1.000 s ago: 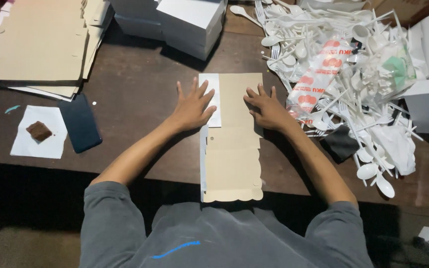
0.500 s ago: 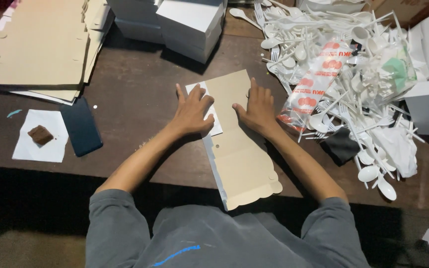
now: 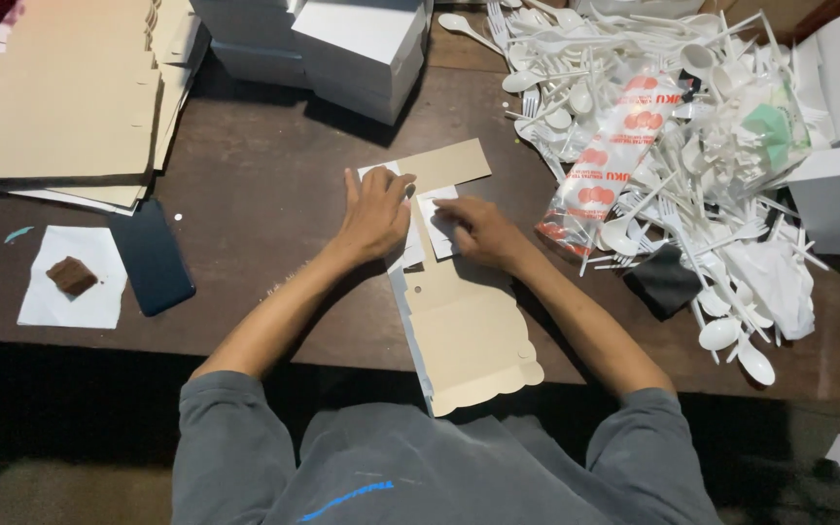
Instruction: Folding a flat cardboard cutout into a small box by bending sides and tucking in flaps
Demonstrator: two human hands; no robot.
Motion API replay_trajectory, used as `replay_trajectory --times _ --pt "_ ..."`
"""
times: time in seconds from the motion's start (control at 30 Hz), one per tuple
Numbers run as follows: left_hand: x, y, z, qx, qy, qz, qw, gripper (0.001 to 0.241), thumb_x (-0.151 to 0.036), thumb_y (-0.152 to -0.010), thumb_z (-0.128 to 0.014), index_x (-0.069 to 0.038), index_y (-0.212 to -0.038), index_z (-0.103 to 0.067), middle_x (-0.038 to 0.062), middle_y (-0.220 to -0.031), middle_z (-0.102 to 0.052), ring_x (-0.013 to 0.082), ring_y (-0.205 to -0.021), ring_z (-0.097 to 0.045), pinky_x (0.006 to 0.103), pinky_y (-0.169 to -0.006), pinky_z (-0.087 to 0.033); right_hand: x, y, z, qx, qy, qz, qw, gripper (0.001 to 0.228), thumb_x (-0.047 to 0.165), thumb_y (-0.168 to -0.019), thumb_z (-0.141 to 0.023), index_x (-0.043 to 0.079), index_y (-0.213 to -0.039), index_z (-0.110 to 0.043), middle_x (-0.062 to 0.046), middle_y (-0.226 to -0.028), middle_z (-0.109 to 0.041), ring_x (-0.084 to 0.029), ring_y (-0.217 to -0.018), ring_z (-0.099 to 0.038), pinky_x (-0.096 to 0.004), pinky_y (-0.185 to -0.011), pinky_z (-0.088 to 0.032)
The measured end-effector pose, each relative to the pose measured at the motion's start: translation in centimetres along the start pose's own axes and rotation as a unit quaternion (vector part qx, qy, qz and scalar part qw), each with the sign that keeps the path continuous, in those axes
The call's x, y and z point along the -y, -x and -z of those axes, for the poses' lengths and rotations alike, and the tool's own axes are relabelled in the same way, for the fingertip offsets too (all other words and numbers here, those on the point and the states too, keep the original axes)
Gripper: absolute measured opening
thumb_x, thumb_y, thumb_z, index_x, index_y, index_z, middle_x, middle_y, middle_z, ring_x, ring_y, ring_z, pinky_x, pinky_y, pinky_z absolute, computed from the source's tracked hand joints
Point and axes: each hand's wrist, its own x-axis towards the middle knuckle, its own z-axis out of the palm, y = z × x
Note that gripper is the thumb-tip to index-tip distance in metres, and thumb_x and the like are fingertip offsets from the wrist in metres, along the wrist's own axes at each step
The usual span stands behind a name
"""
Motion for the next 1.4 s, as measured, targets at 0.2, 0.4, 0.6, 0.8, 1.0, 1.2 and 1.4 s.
replay_trajectory --times 0.2,0.4,0.6,0.8,1.0,1.2,1.4 --pt "-5.1 0.3 2.8 0.064 -0.041 0.010 0.997 0.058 -0.047 -0.110 -0.024 -0.018 -0.154 -0.047 0.034 -0.154 -0.037 0.0537 -0.152 -0.014 0.0783 -0.113 0.003 1.5 -0.1 0.3 -0.030 0.025 0.007 0.999 0.052 -0.008 -0.079 -0.058 0.011 -0.127 -0.071 -0.012 -0.097 -0.074 -0.031 -0.083 -0.071 -0.040 -0.074 -0.058" --pt "-5.7 0.2 2.2 0.121 -0.093 0.024 0.988 0.064 -0.056 -0.107 -0.021 -0.023 -0.159 -0.041 0.024 -0.167 -0.023 0.0450 -0.156 -0.005 0.0714 -0.117 0.009 -2.7 0.0 -0.5 -0.077 0.370 -0.040 0.925 0.032 0.031 -0.097 -0.059 0.024 -0.125 -0.073 -0.010 -0.146 -0.053 -0.039 -0.134 -0.044 -0.053 -0.102 -0.033" --pt "-5.8 0.1 2.4 0.124 -0.100 0.030 0.987 0.061 -0.051 -0.108 -0.023 -0.023 -0.159 -0.041 0.022 -0.168 -0.023 0.0438 -0.157 -0.007 0.0688 -0.119 0.006 -2.3 1.4 0.6 -0.084 0.358 0.048 0.929 0.031 0.028 -0.093 -0.056 0.031 -0.122 -0.067 -0.011 -0.157 -0.049 -0.054 -0.146 -0.031 -0.071 -0.109 -0.021" --pt "-5.6 0.1 2.2 0.122 -0.104 0.031 0.987 0.060 -0.051 -0.109 -0.023 -0.024 -0.159 -0.040 0.020 -0.169 -0.022 0.0429 -0.157 -0.007 0.0685 -0.118 0.006 -2.1 4.4 1.9 -0.059 0.301 0.136 0.942 0.028 0.028 -0.085 -0.059 0.023 -0.102 -0.081 0.003 -0.150 -0.060 -0.043 -0.151 -0.034 -0.060 -0.116 -0.024" --pt "-5.3 0.0 1.7 0.116 -0.104 0.032 0.987 0.060 -0.051 -0.109 -0.023 -0.024 -0.159 -0.041 0.019 -0.168 -0.024 0.0420 -0.157 -0.008 0.0677 -0.119 0.006 -1.9 5.9 2.0 -0.030 0.214 0.165 0.962 0.026 0.033 -0.082 -0.062 0.021 -0.092 -0.083 0.003 -0.133 -0.072 -0.039 -0.147 -0.044 -0.057 -0.115 -0.029" --pt "-4.9 0.1 1.3 0.106 -0.102 0.023 0.989 0.060 -0.053 -0.108 -0.025 -0.025 -0.158 -0.043 0.020 -0.168 -0.026 0.0425 -0.157 -0.009 0.0679 -0.119 0.005 -3.1 5.3 2.0 -0.050 0.190 0.164 0.967 0.015 0.031 -0.082 -0.066 0.023 -0.082 -0.079 0.004 -0.124 -0.075 -0.034 -0.138 -0.054 -0.051 -0.107 -0.036" --pt "-4.9 0.3 1.4 0.113 -0.101 0.021 0.988 0.060 -0.056 -0.107 -0.024 -0.029 -0.159 -0.040 0.018 -0.169 -0.023 0.0427 -0.157 -0.008 0.0679 -0.119 0.004 -0.1 0.1 2.7 -0.047 0.328 -0.260 0.907 0.096 0.072 -0.101 -0.039 -0.012 -0.148 -0.041 -0.032 -0.151 -0.042 -0.057 -0.144 -0.030 -0.065 -0.115 -0.025"
